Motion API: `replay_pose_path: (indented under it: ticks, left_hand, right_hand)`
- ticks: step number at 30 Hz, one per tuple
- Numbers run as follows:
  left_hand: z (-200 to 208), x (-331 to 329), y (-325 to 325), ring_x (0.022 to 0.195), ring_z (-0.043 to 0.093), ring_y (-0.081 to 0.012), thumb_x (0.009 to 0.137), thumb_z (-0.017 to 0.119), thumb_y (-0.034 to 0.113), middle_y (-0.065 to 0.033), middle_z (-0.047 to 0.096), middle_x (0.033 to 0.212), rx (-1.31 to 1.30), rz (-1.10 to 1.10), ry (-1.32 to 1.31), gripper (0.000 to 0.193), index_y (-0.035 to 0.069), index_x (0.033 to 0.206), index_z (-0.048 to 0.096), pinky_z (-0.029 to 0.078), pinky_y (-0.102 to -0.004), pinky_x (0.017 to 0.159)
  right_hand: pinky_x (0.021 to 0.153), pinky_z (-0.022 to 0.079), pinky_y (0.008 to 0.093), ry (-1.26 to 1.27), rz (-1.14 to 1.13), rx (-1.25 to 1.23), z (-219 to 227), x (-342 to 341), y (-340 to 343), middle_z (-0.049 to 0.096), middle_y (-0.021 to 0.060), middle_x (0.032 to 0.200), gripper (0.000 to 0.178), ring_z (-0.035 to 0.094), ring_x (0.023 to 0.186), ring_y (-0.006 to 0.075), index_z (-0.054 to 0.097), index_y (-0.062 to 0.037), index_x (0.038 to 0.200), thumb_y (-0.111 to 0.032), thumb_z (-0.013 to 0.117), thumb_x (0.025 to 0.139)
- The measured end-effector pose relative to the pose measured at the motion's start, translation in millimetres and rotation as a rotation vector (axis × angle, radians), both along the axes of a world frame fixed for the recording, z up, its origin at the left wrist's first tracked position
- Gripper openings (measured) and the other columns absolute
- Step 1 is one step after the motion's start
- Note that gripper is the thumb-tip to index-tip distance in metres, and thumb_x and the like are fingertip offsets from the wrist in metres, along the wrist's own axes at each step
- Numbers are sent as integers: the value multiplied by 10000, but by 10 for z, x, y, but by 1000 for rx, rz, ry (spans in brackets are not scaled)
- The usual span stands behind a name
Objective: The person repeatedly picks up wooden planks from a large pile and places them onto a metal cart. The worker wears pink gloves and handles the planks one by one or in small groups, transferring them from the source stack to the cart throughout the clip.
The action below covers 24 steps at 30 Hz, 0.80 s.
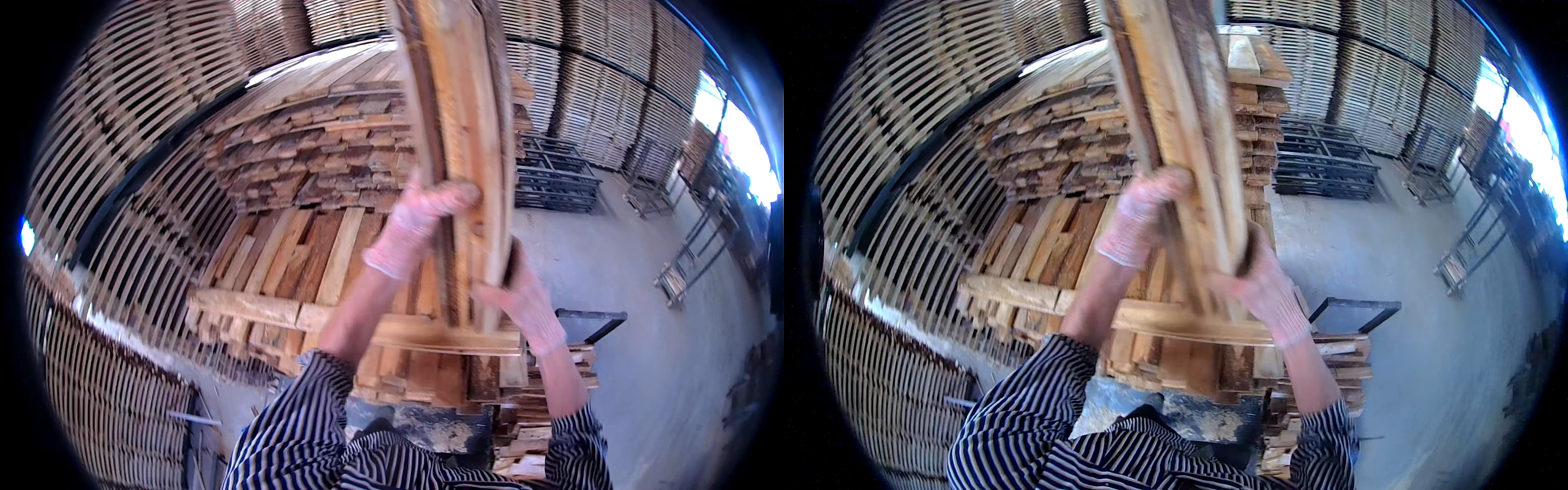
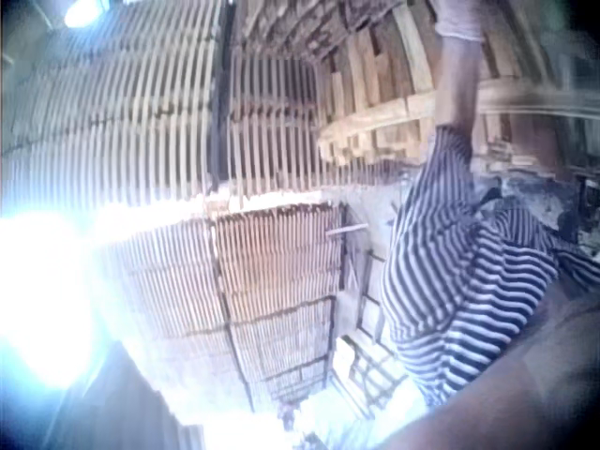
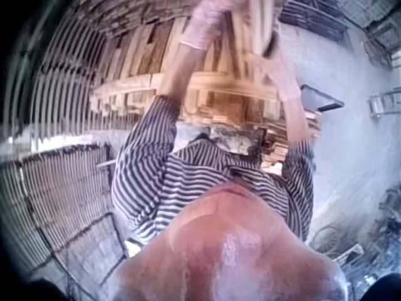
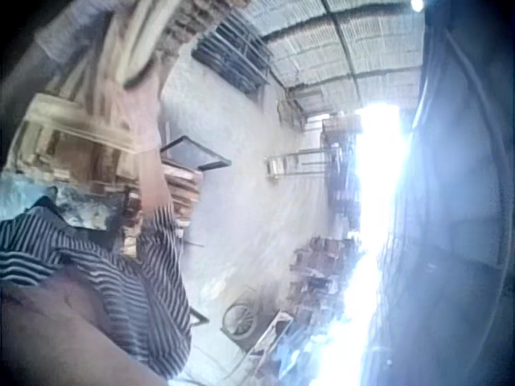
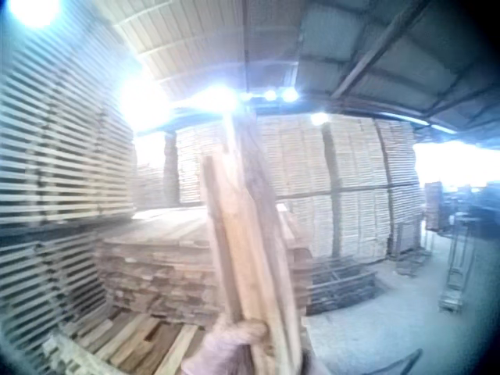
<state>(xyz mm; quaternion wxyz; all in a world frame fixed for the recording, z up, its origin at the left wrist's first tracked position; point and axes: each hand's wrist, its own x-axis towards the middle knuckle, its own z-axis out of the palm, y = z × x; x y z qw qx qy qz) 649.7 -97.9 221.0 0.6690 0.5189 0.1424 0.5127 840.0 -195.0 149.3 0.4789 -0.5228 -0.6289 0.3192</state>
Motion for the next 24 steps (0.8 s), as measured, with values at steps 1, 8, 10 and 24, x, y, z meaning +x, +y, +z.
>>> replay_pose_path:
  ticks: [1, 8, 10, 24]
  left_hand:
    - [86, -199, 199, 978, 713, -208, 772, 894, 155, -131, 733, 1076, -2, 32, 39, 672, -12, 1325, 552, 595, -379, 897]
    - [-594, -1363, 1247, 1252, 629, -260, 754, 936, 345, -136, 645, 1368, 246, 12, 448, 927, 6, 1470, 455, 542, -410, 1055]
    - [-1043, -1396, 1600, 1228, 645, -261, 836, 864, 349, -162, 670, 1325, 176, -124, 479, 823, 1, 1464, 462, 536, -409, 1059]
    - [-651, -1738, 1733, 1212, 635, -241, 805, 907, 242, -116, 642, 1357, 353, 18, 389, 837, 10, 1472, 457, 529, -439, 1061]
  right_hand:
    - [1157, 425, 407, 18, 53, 75, 12, -151, 307, 552, 262, 1460, 1153, 539, 1365, 335, 294, 25, 1564, -461, 902, 714]
    - [1224, 356, 371, -205, 62, -222, -336, -1224, 1482, 501, 231, 1509, 1171, 479, 1414, 316, 231, 4, 1606, -288, 889, 681]
    - [1244, 325, 386, 80, 112, -48, -778, -1163, 1712, 466, 232, 1542, 1198, 459, 1431, 336, 204, -3, 1613, -279, 899, 677]
    - [1126, 472, 414, 446, 69, 165, 36, -1645, 1787, 569, 137, 1437, 1105, 549, 1322, 228, 345, -48, 1551, -109, 962, 637]
